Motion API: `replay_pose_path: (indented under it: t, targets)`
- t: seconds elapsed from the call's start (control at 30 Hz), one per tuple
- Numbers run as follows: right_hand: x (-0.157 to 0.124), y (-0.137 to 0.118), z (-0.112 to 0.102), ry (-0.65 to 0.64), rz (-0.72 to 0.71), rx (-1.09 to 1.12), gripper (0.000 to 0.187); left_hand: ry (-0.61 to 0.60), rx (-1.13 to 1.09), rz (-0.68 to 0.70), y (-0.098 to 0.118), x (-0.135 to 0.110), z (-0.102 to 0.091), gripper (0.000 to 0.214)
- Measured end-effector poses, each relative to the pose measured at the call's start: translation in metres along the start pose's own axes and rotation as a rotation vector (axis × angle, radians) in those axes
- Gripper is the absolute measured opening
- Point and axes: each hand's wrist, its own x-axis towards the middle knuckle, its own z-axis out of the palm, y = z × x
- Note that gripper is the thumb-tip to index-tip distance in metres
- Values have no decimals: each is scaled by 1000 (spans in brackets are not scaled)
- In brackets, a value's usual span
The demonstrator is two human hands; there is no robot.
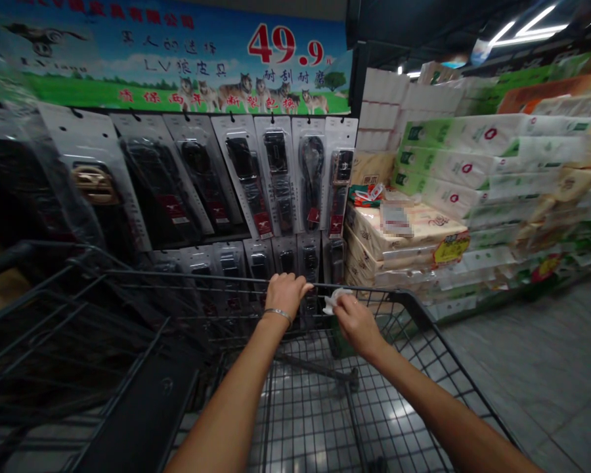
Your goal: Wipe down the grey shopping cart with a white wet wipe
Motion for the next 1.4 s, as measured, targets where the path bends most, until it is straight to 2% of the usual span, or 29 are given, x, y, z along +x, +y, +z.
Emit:
replay_pose_path:
  t: [0.13, 0.3, 0.5, 0.67, 0.8, 0.9, 0.97, 1.1, 1.23, 1.3, 1.4]
  targets:
    - [7, 2, 5, 62, 54, -84, 26, 8, 15, 7, 0, -1, -1, 38]
    - [-6, 6, 21, 26, -35, -107, 21, 22, 2, 11, -1, -2, 0, 37]
    - [-23, 11, 38, -187, -89, -83, 17, 29, 23, 22, -2, 2, 2, 38]
    - [-14, 8, 35, -446, 27, -16, 20, -41, 8, 23, -3, 10, -1, 40]
    - [-30, 8, 32, -626, 121, 7, 23, -44, -3, 7, -2, 13, -2, 40]
    - [-44, 13, 26, -636, 147, -3, 27, -29, 2, 7, -2, 12, -2, 40]
    - [-43, 18, 16, -628, 131, 3, 27, -31, 9, 8, -2, 12, -1, 40]
    - [-17, 33, -19, -530, 71, -31, 25, -27, 24, 15, -3, 12, 0, 40]
    - [7, 50, -48, -334, 106, -102, 19, -14, 24, 24, -3, 12, 1, 41]
    - [6, 54, -48, -316, 110, -119, 19, -6, 26, 26, -3, 11, 2, 42]
    - [-9, 53, -29, -418, 65, -122, 22, -1, 26, 18, -3, 10, 3, 41]
